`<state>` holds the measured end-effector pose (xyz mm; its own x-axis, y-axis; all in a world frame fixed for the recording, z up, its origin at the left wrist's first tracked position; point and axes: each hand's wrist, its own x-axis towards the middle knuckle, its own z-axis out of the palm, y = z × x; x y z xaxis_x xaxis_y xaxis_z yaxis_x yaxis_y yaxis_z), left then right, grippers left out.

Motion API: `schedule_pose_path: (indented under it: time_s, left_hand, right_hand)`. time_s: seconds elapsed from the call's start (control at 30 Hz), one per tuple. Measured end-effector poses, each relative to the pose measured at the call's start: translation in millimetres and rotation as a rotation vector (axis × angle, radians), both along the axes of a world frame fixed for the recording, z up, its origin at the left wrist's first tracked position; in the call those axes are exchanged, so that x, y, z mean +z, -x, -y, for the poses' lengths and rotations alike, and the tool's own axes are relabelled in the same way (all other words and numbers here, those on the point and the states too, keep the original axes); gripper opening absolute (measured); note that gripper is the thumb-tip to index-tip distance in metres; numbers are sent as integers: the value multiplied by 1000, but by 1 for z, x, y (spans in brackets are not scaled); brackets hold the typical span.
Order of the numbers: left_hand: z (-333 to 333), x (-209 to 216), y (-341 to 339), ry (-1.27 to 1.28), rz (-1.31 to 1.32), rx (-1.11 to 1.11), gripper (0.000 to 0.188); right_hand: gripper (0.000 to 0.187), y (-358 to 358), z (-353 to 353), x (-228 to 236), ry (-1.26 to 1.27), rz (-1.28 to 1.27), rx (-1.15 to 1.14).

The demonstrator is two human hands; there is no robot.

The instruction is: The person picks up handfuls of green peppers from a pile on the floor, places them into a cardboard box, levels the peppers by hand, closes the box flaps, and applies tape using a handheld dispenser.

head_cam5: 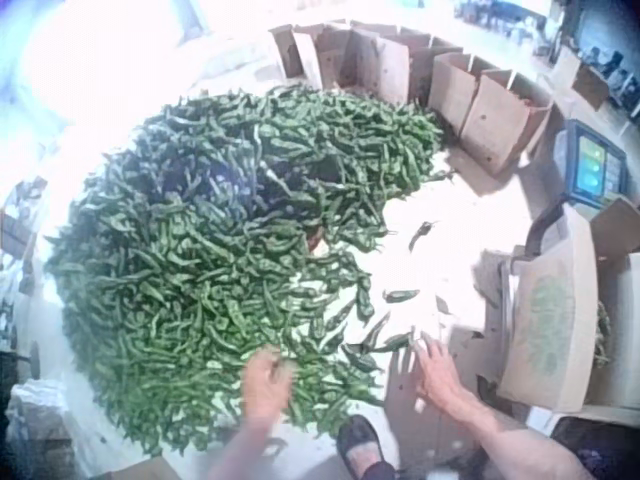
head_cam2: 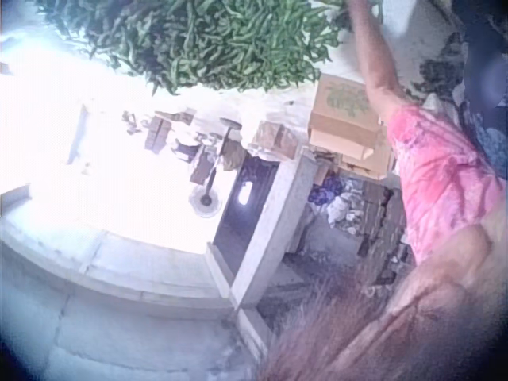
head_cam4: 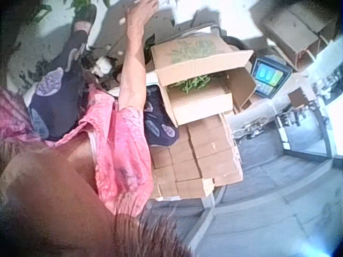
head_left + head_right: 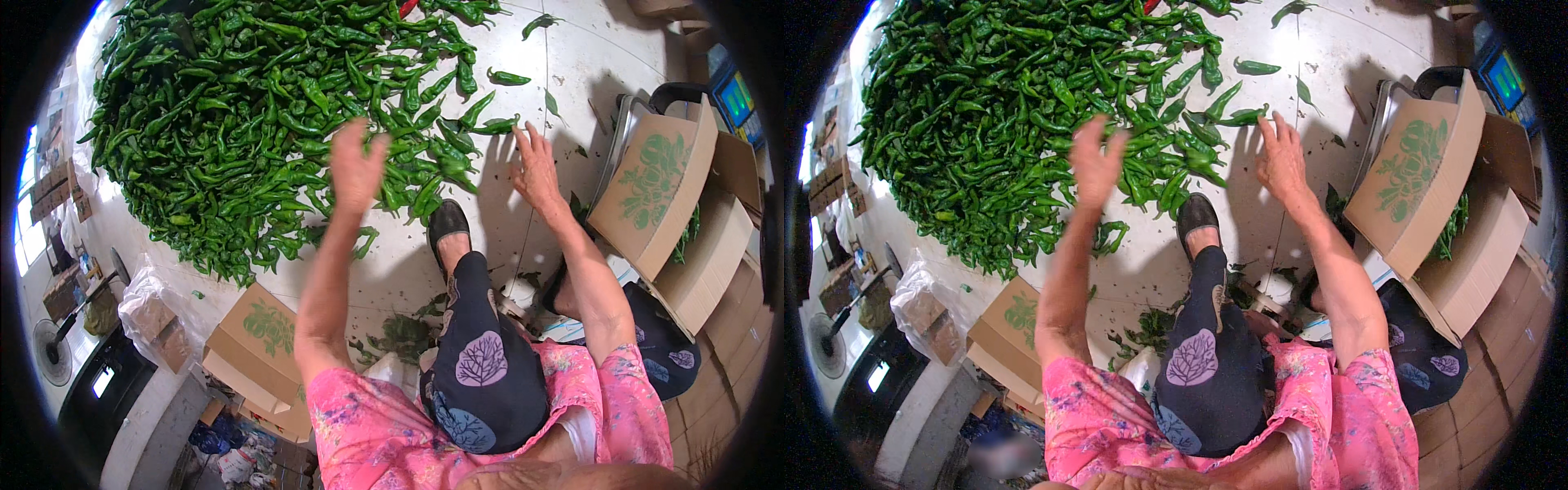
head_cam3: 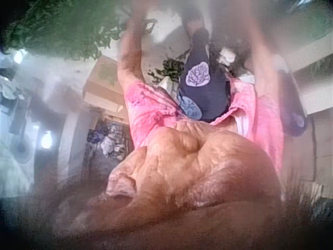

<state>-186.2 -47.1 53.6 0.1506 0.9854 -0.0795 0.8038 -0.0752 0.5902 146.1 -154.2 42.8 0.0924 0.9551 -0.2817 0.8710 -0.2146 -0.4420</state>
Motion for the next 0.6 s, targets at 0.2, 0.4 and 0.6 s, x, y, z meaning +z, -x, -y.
schedule_pose_path:
  time_s: [0.2,0.4,0.6]
  left_hand:
    - [-98,-22,152,-124,-386,364,75]
    - [-18,-16,12,119,-410,-241,72]
    - [-46,11,30,-270,5,2,63]
  right_hand:
    - [73,25,-22,-29,-12,157,51]
    - [48,13,-17,-29,38,81,35]
    - [49,3,11,-33,140,-35,-61]
